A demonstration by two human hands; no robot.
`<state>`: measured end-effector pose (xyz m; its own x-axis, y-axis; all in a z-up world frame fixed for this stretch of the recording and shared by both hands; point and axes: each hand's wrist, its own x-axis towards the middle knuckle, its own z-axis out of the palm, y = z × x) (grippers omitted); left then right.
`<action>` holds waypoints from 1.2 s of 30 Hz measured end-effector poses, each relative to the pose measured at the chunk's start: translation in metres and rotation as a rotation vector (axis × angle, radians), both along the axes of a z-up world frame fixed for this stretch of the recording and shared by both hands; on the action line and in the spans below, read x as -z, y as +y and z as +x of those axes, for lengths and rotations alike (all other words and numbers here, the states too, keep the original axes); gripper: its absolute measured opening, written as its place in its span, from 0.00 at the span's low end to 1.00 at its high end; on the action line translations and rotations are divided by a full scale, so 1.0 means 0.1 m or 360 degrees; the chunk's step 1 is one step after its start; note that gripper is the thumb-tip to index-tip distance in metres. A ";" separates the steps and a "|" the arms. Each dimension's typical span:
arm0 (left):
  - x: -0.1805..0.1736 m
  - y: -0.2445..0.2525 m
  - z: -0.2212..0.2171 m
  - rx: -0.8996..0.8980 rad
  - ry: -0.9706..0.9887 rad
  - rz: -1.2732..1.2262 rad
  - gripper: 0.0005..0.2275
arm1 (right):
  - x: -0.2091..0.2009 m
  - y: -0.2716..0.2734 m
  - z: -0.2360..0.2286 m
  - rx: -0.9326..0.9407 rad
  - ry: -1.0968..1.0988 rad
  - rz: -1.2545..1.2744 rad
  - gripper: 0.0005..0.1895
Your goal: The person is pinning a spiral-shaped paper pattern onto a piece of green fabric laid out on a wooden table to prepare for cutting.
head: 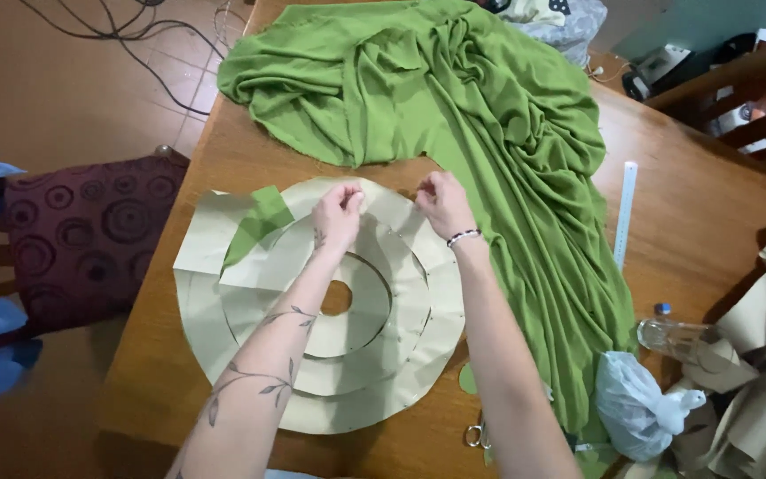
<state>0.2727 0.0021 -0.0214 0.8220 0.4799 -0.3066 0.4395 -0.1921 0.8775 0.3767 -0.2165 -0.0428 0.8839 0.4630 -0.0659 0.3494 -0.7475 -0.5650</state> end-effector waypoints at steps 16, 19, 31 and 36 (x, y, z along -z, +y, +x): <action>0.07 -0.41 0.04 0.0744 -0.0099 0.0177 0.03 | 0.24 -0.03 -0.31 0.0191 0.0020 -0.0140 0.09; 0.16 -0.39 0.07 0.0753 -0.0086 0.0206 0.02 | 0.25 -0.02 -0.32 0.0058 -0.0219 -0.0209 0.14; 0.16 -0.44 0.07 0.0694 -0.0052 0.0182 0.02 | 0.17 -0.17 -0.32 0.0132 0.0106 -0.0571 0.16; -0.27 -0.54 -0.12 0.0177 -0.0132 -0.0627 0.05 | -0.51 0.02 -0.75 0.0575 0.0474 0.0843 0.22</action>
